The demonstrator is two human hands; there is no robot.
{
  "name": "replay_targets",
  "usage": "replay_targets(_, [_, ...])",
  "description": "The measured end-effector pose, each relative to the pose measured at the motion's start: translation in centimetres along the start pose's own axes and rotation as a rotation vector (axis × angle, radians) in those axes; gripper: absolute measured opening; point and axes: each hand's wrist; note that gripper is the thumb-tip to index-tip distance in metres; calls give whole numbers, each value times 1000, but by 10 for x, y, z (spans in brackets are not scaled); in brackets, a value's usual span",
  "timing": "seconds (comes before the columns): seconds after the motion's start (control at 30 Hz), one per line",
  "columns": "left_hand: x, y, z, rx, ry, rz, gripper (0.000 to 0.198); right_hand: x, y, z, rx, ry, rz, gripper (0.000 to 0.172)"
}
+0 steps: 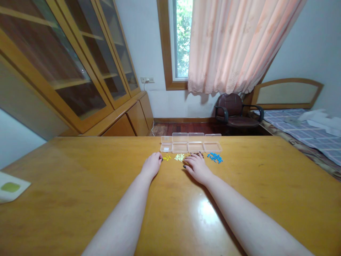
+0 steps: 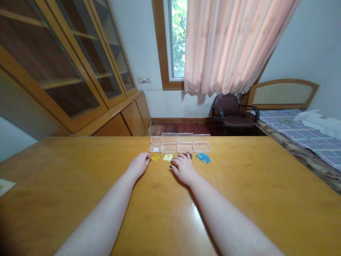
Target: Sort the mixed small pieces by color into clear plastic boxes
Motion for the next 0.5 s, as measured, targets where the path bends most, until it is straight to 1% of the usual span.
replay_targets(0.17, [1,1,1,20,14,-19,17,0,1,1,-5,-3,14,26])
replay_targets(0.33, [2,2,2,4,-10,-63,15,0,2,1,-9,-4,19,25])
replay_targets(0.5, [2,0,3,-24,-32,-58,13,0,2,1,-22,-9,23,23])
Point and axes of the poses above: each hand's wrist, its own x-axis away from the middle knuckle, its own y-axis out of the palm, z = x × y, and after that the axes turned 10 degrees about z, right-handed
